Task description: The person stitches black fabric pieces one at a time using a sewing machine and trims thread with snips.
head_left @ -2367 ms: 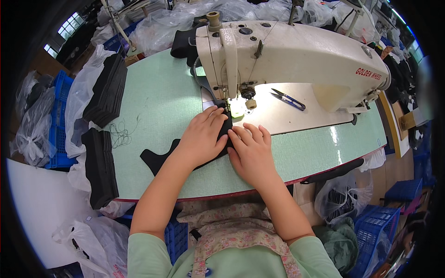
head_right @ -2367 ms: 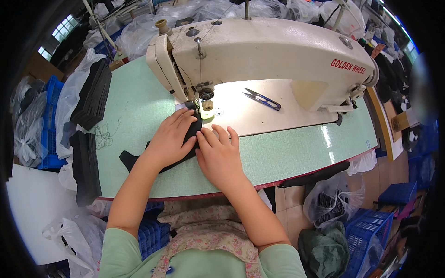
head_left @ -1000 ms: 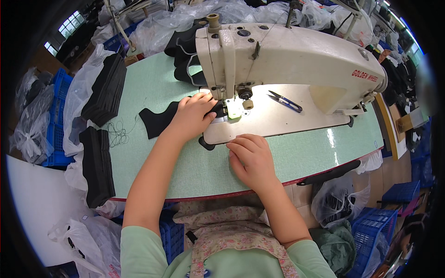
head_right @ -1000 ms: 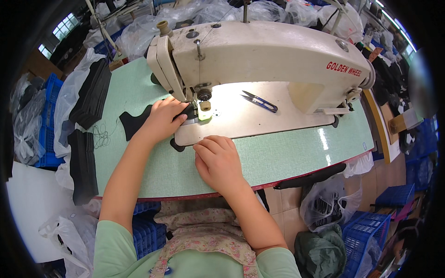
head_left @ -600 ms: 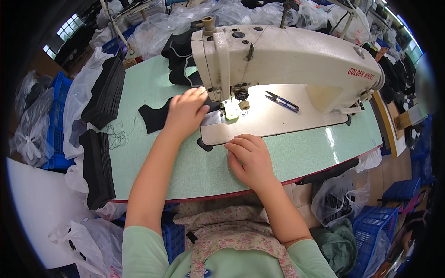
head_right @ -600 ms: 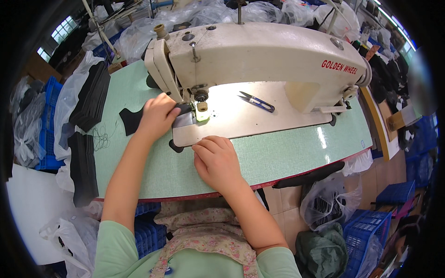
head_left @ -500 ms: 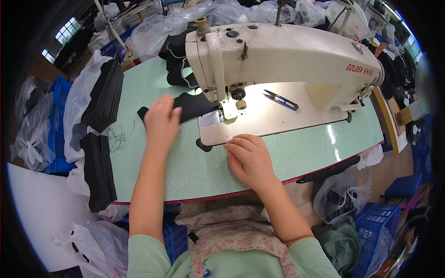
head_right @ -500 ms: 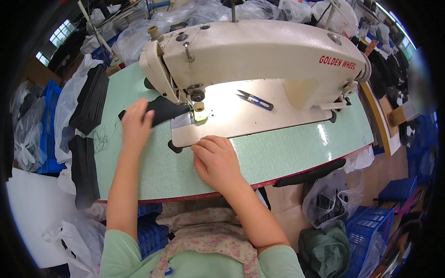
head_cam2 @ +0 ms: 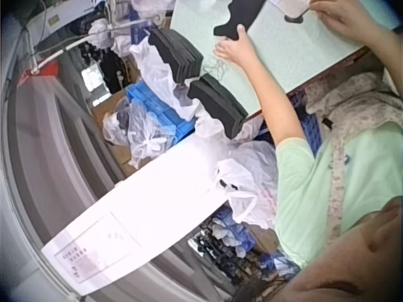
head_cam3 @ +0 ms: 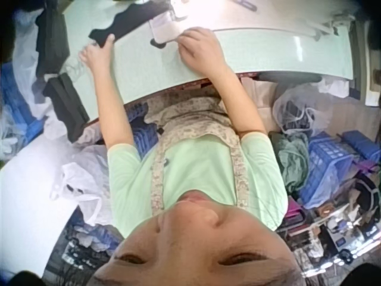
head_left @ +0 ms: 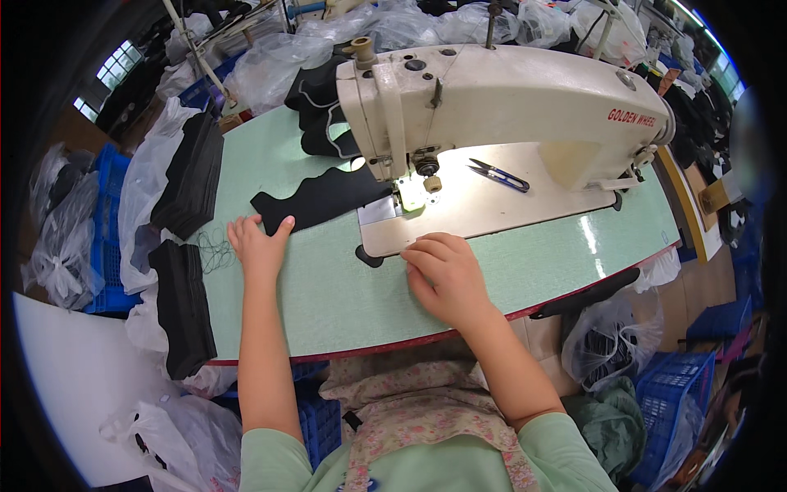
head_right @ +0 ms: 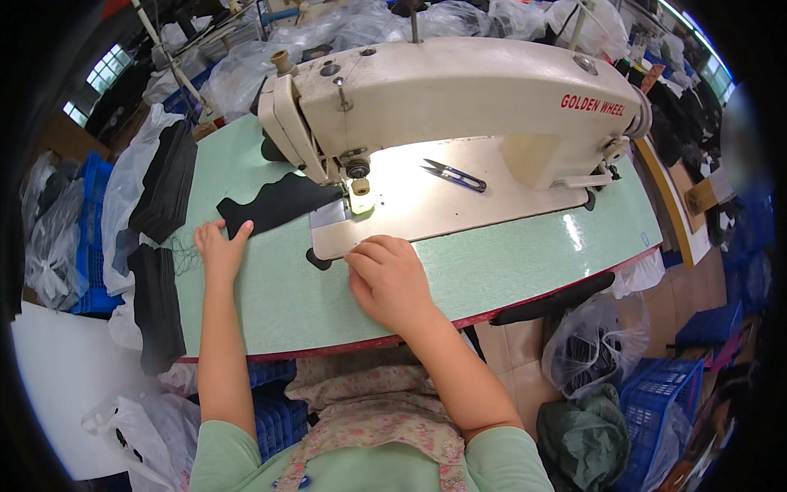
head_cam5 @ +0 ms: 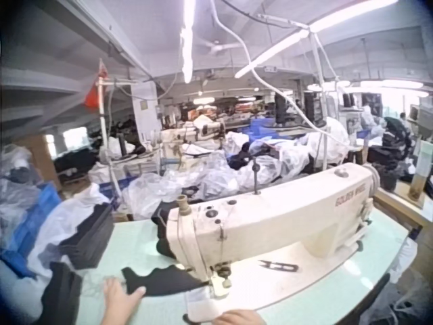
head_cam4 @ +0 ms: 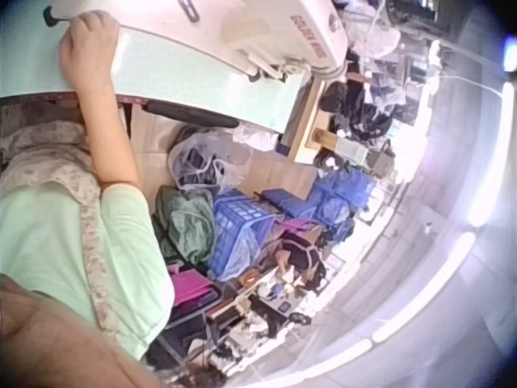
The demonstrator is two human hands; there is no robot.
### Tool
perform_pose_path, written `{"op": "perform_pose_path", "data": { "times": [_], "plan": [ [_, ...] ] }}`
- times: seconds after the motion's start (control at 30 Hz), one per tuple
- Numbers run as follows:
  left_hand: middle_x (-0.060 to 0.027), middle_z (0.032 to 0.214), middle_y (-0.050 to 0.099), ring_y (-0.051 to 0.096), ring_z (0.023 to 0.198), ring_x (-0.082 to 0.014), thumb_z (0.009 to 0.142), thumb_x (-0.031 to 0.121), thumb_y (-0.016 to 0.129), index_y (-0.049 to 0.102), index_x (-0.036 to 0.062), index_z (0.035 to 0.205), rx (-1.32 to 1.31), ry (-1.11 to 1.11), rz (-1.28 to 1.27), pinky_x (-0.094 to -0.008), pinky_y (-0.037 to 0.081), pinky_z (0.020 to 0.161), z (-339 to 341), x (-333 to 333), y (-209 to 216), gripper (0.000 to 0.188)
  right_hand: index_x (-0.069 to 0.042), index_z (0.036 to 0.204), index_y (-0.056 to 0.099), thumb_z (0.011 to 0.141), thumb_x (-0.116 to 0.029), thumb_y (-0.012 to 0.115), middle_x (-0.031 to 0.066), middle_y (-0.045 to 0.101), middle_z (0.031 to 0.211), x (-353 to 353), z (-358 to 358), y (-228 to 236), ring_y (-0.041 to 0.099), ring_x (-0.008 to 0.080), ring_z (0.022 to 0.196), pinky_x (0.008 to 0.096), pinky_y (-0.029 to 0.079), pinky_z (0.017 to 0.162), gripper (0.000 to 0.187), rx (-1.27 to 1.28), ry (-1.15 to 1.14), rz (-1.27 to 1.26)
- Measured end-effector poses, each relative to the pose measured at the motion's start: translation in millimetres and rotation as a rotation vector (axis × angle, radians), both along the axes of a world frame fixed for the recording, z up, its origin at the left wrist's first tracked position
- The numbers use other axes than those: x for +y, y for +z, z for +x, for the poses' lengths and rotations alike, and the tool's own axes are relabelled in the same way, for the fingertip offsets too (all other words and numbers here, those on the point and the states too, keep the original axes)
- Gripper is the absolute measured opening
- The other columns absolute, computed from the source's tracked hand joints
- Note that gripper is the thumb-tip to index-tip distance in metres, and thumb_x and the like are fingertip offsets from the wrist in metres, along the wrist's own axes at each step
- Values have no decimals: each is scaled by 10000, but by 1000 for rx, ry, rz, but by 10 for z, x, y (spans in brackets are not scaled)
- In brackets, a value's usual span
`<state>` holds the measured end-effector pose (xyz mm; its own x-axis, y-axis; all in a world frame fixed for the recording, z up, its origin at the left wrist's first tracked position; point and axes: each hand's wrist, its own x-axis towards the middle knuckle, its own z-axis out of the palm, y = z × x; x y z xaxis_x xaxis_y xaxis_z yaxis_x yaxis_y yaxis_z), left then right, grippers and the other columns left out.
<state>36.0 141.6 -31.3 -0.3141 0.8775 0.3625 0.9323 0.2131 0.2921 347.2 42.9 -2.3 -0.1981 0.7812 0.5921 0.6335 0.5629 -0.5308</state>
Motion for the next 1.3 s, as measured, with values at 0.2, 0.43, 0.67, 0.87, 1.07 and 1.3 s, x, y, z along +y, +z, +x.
{"op": "perform_pose_path", "data": {
  "times": [0.2, 0.43, 0.67, 0.87, 1.07, 1.3],
  "plan": [
    [-111, 978, 615, 567, 905, -258, 821, 144, 787, 566, 0, 987, -665, -148, 163, -368, 474, 826, 163, -4, 254, 312, -45, 986, 701, 782, -85, 706, 76, 695, 1004, 17, -7, -8, 646, 271, 992, 416, 497, 871, 207, -7, 12, 35],
    [-122, 992, 632, 618, 959, -337, 610, -9, 738, 569, 70, 885, -184, -928, 302, -426, 487, 834, 916, -829, 528, 332, -13, 1175, 639, 908, -214, 722, 89, 703, 1026, 20, -262, 386, 658, 178, 855, 307, 533, 699, 345, 572, 202, -729],
    [-123, 1319, 612, 542, 1244, -327, 836, 168, 708, 643, 53, 1196, 191, -933, 265, -458, 391, 1055, 1055, -722, 939, 383, 22, 1080, 667, 723, -22, 679, 147, 677, 1117, 83, -152, 236, 670, 345, 970, 421, 551, 825, 360, 122, 108, -77],
    [-66, 1282, 666, 537, 1279, -195, 852, 173, 668, 656, 38, 1243, 511, -988, -7, -459, 323, 1140, 1171, -692, 532, 413, -8, 1060, 687, 725, -55, 685, 126, 655, 1160, 68, -163, -52, 609, 290, 1075, 419, 498, 910, 339, -201, -15, -46],
    [-81, 1295, 655, 566, 1203, -191, 840, 155, 673, 644, 20, 1248, 513, -923, 43, -441, 357, 1092, 1205, -585, 438, 431, -12, 1058, 695, 744, -51, 683, 127, 670, 1136, 121, -158, -48, 605, 288, 1067, 436, 485, 926, 317, -172, -41, -50],
    [-91, 1299, 647, 573, 1178, -194, 849, 163, 673, 646, 16, 1231, 514, -923, 54, -435, 363, 1081, 1284, -496, 414, 410, -2, 1041, 700, 755, -45, 679, 153, 674, 1192, 202, -126, -152, 608, 304, 1113, 430, 486, 957, 290, -143, -84, -63]
  ]
}}
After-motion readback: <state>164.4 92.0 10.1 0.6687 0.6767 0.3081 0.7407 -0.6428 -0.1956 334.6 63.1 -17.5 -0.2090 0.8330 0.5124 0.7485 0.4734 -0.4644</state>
